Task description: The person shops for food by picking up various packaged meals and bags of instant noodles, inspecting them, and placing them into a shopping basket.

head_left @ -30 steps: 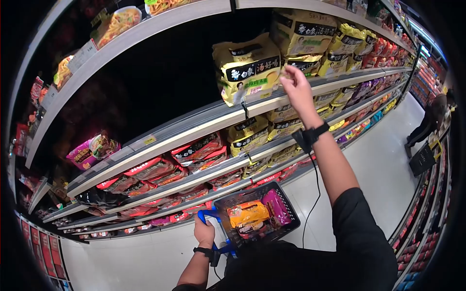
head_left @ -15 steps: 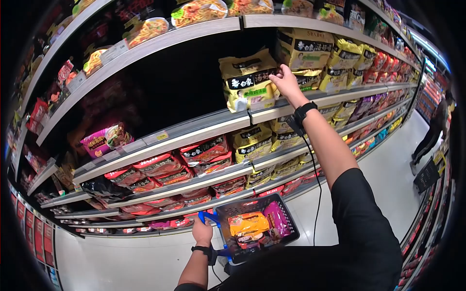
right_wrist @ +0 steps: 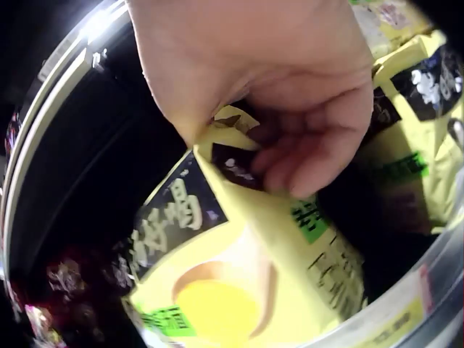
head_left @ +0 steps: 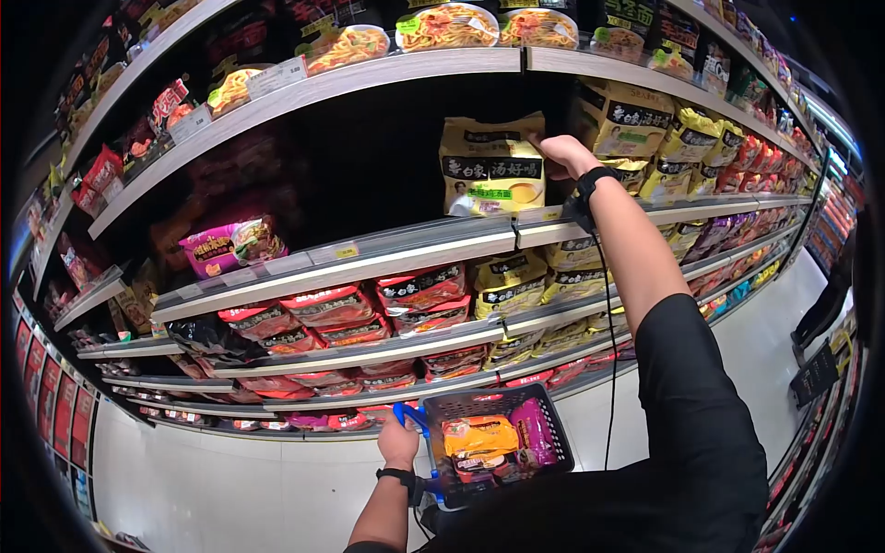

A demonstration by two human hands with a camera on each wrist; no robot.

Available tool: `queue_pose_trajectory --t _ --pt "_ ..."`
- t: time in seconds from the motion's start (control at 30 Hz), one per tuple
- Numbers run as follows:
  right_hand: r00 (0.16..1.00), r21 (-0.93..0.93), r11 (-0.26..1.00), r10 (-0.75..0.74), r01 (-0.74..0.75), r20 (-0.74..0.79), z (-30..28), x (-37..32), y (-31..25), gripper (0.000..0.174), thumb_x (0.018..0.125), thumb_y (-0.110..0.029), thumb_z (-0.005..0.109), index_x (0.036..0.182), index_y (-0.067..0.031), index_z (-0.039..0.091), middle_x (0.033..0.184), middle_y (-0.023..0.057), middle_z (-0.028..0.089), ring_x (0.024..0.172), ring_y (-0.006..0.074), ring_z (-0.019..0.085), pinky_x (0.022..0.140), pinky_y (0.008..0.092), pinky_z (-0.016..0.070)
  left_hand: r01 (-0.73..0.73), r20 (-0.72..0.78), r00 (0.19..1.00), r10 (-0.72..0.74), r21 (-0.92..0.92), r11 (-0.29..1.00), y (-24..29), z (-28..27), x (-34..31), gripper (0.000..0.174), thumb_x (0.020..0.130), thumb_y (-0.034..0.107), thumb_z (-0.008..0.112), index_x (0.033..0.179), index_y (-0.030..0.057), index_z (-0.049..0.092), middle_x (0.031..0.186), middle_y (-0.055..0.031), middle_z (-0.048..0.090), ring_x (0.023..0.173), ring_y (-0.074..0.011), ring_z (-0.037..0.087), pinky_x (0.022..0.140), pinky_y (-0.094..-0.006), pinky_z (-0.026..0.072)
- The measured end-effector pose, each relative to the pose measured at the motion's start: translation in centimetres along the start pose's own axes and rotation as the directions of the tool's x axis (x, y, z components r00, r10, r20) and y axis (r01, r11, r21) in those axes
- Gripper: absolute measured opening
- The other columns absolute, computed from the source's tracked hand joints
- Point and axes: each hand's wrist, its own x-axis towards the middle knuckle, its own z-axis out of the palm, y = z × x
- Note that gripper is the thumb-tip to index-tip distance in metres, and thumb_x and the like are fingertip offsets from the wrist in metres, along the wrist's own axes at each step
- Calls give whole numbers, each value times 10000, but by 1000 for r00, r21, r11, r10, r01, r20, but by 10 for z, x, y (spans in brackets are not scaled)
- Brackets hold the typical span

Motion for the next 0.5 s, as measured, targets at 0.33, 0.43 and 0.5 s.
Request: queue_pose_trajectory --t 0.33,0.43,0.5 --pt "975 266 941 -222 210 16 10 29 39 436 962 -385 577 932 43 650 804 110 663 690 222 643 662 376 560 9 6 1000 -9 4 1000 4 -2 0 362 864 176 669 1162 39 516 981 -234 687 911 -434 667 794 -515 520" --pt "868 22 914 -377 405 -324 23 15 32 488 948 -369 581 854 108 625 788 224 659 723 344 646 693 421 475 20 -1 1000 -20 10 1000 9 -6 -1 334 867 187 664 1135 49 521 970 -230 690 897 -432 669 781 -519 516" --pt "799 -96 871 -481 481 -361 28 9 19 488 954 -382 573 854 93 629 793 246 648 733 374 633 689 424 473 28 9 1000 -28 18 999 8 -7 -2 325 871 194 661 1128 53 521 965 -230 690 893 -431 669 776 -521 515"
